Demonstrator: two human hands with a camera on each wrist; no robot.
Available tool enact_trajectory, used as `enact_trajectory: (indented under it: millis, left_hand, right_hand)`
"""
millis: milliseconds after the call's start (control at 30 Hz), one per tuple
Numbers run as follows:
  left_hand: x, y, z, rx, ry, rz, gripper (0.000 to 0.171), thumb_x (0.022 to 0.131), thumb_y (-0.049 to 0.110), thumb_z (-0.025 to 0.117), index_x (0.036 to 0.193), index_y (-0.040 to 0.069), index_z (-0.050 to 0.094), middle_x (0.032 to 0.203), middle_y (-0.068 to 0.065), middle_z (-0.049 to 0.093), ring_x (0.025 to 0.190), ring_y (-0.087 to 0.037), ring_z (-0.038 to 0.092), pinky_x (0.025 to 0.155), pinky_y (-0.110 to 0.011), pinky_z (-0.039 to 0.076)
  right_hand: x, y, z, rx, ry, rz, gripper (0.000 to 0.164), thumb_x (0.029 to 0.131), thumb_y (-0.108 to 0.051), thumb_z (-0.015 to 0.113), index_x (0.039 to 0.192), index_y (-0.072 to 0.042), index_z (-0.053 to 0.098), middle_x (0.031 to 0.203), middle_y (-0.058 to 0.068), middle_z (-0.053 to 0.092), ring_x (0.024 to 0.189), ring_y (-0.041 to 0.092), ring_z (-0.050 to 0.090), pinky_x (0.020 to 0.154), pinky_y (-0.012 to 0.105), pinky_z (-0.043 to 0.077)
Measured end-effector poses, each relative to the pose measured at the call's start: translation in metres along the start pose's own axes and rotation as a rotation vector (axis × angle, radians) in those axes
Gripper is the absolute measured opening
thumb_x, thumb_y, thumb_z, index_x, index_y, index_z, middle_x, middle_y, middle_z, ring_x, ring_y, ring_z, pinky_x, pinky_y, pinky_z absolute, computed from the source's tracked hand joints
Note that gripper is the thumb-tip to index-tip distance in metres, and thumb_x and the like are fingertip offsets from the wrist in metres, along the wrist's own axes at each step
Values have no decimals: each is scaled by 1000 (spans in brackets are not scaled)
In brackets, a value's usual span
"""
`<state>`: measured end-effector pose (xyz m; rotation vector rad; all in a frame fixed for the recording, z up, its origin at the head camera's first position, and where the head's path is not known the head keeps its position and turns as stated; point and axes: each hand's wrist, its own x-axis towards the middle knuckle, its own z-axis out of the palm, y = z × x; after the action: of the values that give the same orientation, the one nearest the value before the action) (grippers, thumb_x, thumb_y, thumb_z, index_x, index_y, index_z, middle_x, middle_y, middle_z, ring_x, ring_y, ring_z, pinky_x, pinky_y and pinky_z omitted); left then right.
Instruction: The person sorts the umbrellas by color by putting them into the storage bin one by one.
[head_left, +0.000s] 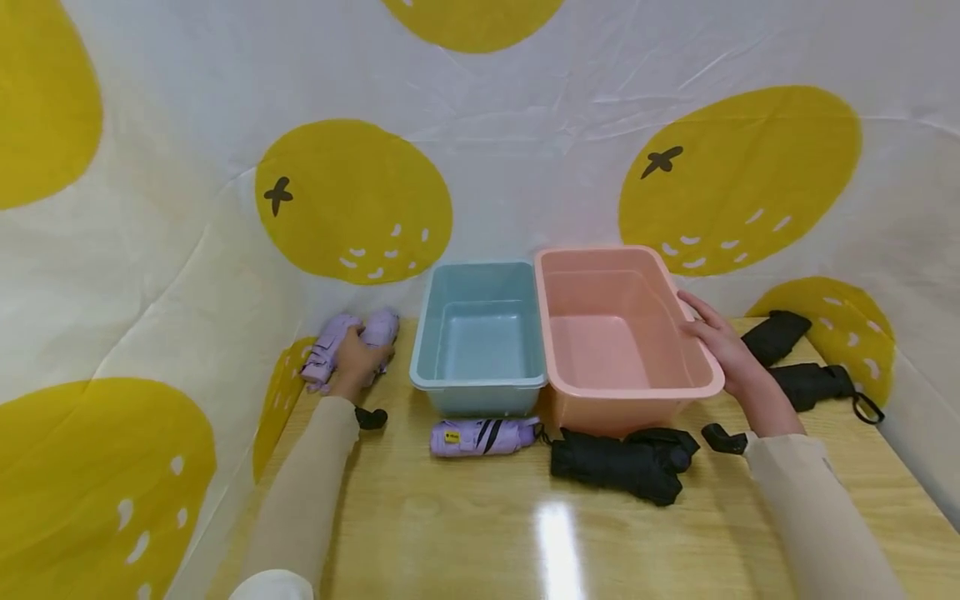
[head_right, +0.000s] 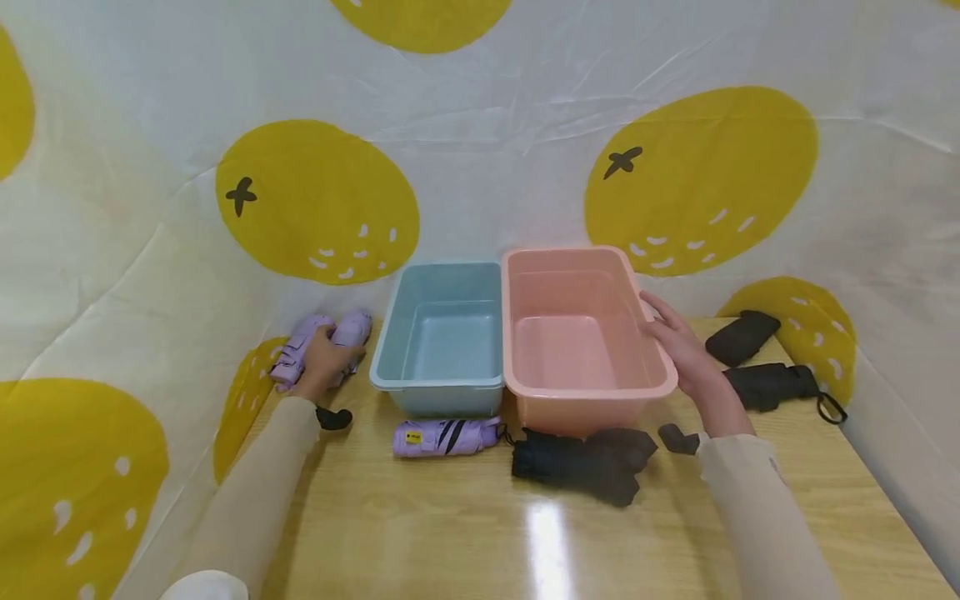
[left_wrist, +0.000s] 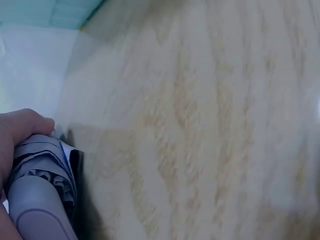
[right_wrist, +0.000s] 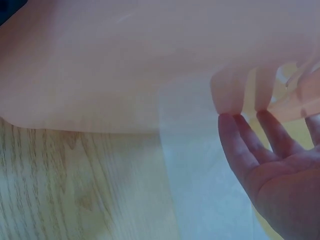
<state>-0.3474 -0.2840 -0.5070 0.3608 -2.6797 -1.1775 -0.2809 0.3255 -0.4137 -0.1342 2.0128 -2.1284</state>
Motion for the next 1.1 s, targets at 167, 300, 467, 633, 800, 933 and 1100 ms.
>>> enact_trajectory:
  millis: [167,300,467,633,800,933,1100]
  left_hand:
    - [-4,5,-10,-30,-28,-25,85,77,26,80,144,-1,36,140,-25,43,123,-40,43,102,-50,36]
    - [-7,11,-18,-93,16,-23,84,75,25,81,143,2,38,139,-22,44,119,-38,44,99,-50,39]
    - [-15,26,-31,-75,68,61,79,76,32,80,138,1,44,132,-23,48,113,-39,49,90,-52,45]
    - [-24,58,-49,-47,136,130,76,74,34,81,135,2,48,126,-23,54,105,-40,55,83,-53,48]
    - [-30,97,-67,-78,134,189,77,73,34,83,136,6,48,121,-21,57,101,-38,58,78,-53,51]
    - [-35,124,-76,-115,96,217,79,73,34,84,138,7,47,118,-20,57,98,-36,58,77,-52,52]
    - [-44,151,-71,-150,18,213,79,74,32,84,139,10,46,115,-18,57,94,-35,59,74,-49,53]
  right_hand:
    - [3,-1,2,14,0,-6,64,104,-21,46,157,-30,11,156,20,7,101,2,59,81,24,52]
    - [5,-2,3,23,-8,-22,64,104,-20,46,157,-30,12,158,19,4,99,0,59,82,23,51]
    - [4,-2,3,44,-11,-14,64,104,-20,45,157,-30,11,160,17,1,98,-1,60,80,22,51]
    - [1,-1,2,74,-17,-13,65,104,-19,45,157,-30,10,160,16,2,102,1,60,80,22,51]
    - [0,-4,-1,67,-20,-35,65,104,-20,45,157,-30,10,159,16,4,103,2,60,81,22,51]
    - [2,-3,-1,34,-22,-40,65,104,-22,46,157,-30,10,157,19,6,103,3,60,81,24,51]
    - [0,3,-1,-5,-32,-33,66,103,-25,47,158,-30,9,154,22,9,103,4,60,81,26,52]
